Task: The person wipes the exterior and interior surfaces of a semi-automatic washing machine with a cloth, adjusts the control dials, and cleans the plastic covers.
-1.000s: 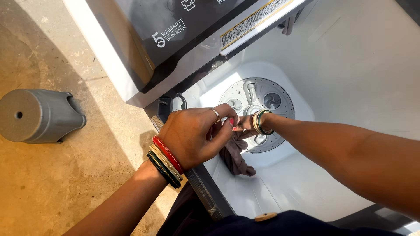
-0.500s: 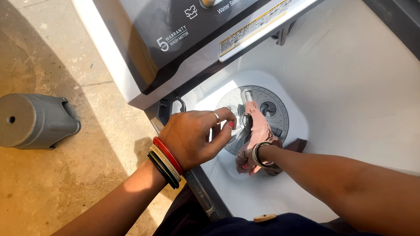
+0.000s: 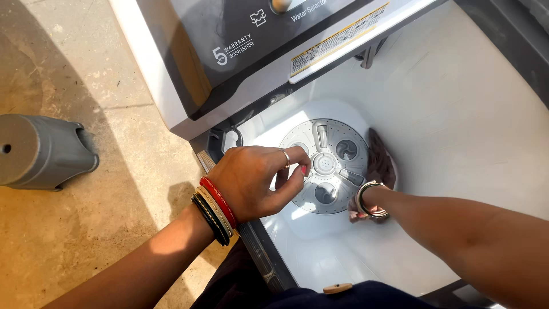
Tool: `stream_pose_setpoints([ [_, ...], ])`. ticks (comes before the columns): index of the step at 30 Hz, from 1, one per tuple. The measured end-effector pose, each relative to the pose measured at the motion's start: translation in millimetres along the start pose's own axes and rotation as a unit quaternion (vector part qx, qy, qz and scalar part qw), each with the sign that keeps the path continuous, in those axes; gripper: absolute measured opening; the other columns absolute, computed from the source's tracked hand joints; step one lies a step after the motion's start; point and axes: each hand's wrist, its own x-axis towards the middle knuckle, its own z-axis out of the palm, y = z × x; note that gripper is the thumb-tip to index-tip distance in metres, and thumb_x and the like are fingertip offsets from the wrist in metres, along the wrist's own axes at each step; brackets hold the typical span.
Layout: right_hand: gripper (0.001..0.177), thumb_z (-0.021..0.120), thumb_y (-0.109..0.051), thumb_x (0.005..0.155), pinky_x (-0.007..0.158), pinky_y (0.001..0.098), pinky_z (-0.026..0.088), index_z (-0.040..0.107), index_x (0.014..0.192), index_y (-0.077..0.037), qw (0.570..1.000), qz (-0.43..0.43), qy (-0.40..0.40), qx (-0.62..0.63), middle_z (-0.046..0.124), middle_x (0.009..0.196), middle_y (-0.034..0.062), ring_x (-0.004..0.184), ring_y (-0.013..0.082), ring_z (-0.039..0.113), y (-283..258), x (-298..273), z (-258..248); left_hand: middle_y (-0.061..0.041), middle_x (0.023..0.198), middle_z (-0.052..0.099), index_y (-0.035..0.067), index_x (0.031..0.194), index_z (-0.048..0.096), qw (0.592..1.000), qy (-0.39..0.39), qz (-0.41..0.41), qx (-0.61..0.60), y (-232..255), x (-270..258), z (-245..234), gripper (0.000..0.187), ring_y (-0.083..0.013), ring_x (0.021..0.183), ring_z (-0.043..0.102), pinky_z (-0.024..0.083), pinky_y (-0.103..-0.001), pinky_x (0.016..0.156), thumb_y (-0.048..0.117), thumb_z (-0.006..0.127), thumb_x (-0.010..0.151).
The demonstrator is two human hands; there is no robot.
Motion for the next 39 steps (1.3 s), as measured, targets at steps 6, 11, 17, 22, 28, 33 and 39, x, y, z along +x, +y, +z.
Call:
stream_pose_setpoints([
  [6, 0.036, 0.067, -0.022, 0.090, 0.089, 0.0386, 0.053, 0.066, 0.122, -0.004, 0.951, -0.068, 0.143, 0.267, 0.075, 0.107, 0.0129, 0.100, 0.0249, 0.069, -28, 17, -59, -0.002, 0.062, 0.070, 0.014, 0.100, 0.074, 0.998, 0.032, 0.047, -0.009, -5, -1, 3, 0.016, -0.0154, 0.055, 0.070, 0.055, -0.032, 0.054, 0.023, 0.066, 0.090],
  [11, 0.042, 0.065, -0.034, 0.095, 0.089, 0.0394, 0.054, 0.066, 0.123, -0.004, 0.896, 0.208, 0.383, 0.089, 0.074, 0.111, 0.0161, 0.101, 0.0295, 0.071, 30, -21, -112, -0.001, 0.065, 0.071, 0.014, 0.100, 0.073, 0.997, 0.049, 0.057, -0.011, -4, -4, 2, 0.015, -0.0136, 0.059, 0.072, 0.056, -0.030, 0.057, 0.023, 0.065, 0.092],
  [17, 0.047, 0.062, -0.037, 0.092, 0.097, 0.0397, 0.051, 0.066, 0.126, -0.004, 0.993, 0.036, -0.078, -0.084, 0.074, 0.118, 0.0170, 0.111, 0.0298, 0.068, -6, -34, 27, -0.001, 0.059, 0.069, 0.017, 0.099, 0.075, 1.000, 0.019, -0.007, 0.015, 0, 0, 3, 0.016, -0.0152, 0.050, 0.068, 0.053, -0.031, 0.050, 0.024, 0.064, 0.090],
  [22, 0.052, 0.059, -0.040, 0.090, 0.104, 0.0399, 0.048, 0.067, 0.127, -0.004, 0.991, -0.043, 0.055, 0.109, 0.074, 0.123, 0.0177, 0.119, 0.0300, 0.065, -37, 13, -26, -0.002, 0.058, 0.067, 0.018, 0.098, 0.076, 1.000, 0.024, 0.004, -0.002, -2, -4, 1, 0.015, -0.0154, 0.049, 0.067, 0.052, -0.032, 0.050, 0.024, 0.065, 0.091],
  [28, 0.054, 0.044, -0.047, 0.099, 0.099, 0.0423, 0.049, 0.063, 0.128, -0.005, 0.884, 0.195, 0.409, 0.113, 0.070, 0.121, 0.0172, 0.114, 0.0310, 0.065, 30, -49, -140, -0.001, 0.063, 0.069, 0.015, 0.100, 0.073, 0.997, 0.057, 0.049, -0.022, -2, -4, 1, 0.015, -0.0132, 0.055, 0.069, 0.053, -0.030, 0.053, 0.022, 0.065, 0.089],
  [33, 0.051, 0.050, -0.043, 0.095, 0.098, 0.0409, 0.049, 0.063, 0.128, -0.007, 0.984, 0.143, 0.089, -0.056, 0.071, 0.120, 0.0157, 0.113, 0.0306, 0.065, -4, -70, -24, 0.000, 0.060, 0.070, 0.018, 0.102, 0.075, 1.000, 0.019, -0.017, -0.005, 0, -3, 1, 0.017, -0.0135, 0.051, 0.069, 0.054, -0.030, 0.051, 0.024, 0.064, 0.090],
  [39, 0.050, 0.056, -0.039, 0.090, 0.096, 0.0392, 0.049, 0.064, 0.129, -0.008, 0.990, -0.048, 0.044, 0.122, 0.071, 0.120, 0.0138, 0.111, 0.0301, 0.066, -59, -15, -47, -0.001, 0.061, 0.070, 0.014, 0.106, 0.074, 0.998, 0.052, 0.020, -0.002, -2, -2, 5, 0.019, -0.0133, 0.053, 0.069, 0.054, -0.030, 0.051, 0.023, 0.066, 0.090],
])
